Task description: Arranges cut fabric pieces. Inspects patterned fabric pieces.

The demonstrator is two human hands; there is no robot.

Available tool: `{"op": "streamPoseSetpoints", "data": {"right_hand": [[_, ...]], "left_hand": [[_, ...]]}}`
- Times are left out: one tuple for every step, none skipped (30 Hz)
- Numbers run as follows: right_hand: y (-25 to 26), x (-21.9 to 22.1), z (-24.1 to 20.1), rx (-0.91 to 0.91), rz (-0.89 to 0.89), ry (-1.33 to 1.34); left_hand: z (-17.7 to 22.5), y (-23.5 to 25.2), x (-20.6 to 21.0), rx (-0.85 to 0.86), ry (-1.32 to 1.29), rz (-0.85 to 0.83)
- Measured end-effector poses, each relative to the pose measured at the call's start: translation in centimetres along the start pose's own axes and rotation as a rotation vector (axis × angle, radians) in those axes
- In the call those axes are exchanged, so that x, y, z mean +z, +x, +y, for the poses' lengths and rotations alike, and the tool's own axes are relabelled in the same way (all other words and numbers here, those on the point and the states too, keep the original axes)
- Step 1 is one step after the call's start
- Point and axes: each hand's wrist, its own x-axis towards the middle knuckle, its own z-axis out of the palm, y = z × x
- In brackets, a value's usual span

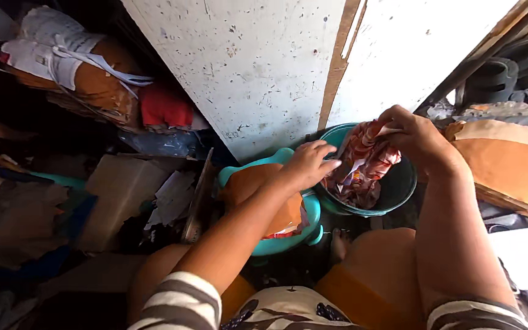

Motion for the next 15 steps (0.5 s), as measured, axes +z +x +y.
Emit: {"op": "streamPoseSetpoints", "data": {"right_hand": [[0.1,-0.4,0.0,-0.031,0.018,0.031],[0.2,-0.8,0.0,-0.065,0.033,0.058],[0.4,-1.2,-0.2,-0.098,0.049,0.092],[0.4,-1.5,-0.3,-0.129,0.074,0.111],[0.5,-1.8,-0.4,-0.15,0.101,0.127],[0.5,-2.0,-0.4,-0.167,0.129,0.152],[0.6,-2.1,-0.1,-0.188,0.152,0.185],[0.7,-2.2,0.2,-0.212,0.172,0.231],[0.7,-2.3,0.6,-0.236,0.187,0.294],[0.7,-2.4,1.0,-0.265,0.194,0.36],[0.7,-2.5,1.4,-0.289,0.199,0.417],[0.7,-2.5,1.6,-0.303,0.2,0.455],[0.6,-2.5,1.9,-0.302,0.199,0.482],[0.6,-2.4,2.1,-0.29,0.195,0.507],[0.5,-2.3,2.4,-0.278,0.194,0.543]], "left_hand": [[0.7,1.7,0.3,0.002,-0.098,-0.007],[1.4,3.2,0.5,-0.021,-0.2,-0.016],[1.9,4.6,0.9,-0.044,-0.29,-0.014],[2.2,5.7,1.4,-0.064,-0.347,-0.01],[2.2,6.7,1.9,-0.072,-0.391,-0.005],[2.1,7.4,2.5,-0.068,-0.43,0.002],[1.8,8.0,3.0,-0.052,-0.47,0.013],[1.6,8.5,3.5,-0.034,-0.515,0.012],[1.5,8.8,3.7,-0.024,-0.571,-0.002],[1.5,9.0,3.9,-0.01,-0.629,-0.015],[1.6,9.1,3.9,-0.001,-0.671,-0.01],[1.7,9.2,3.9,-0.014,-0.677,-0.01],[1.6,9.2,3.9,-0.043,-0.661,-0.029],[1.2,9.4,3.9,-0.06,-0.638,-0.046],[0.7,9.5,4.1,-0.063,-0.642,-0.053]]}}
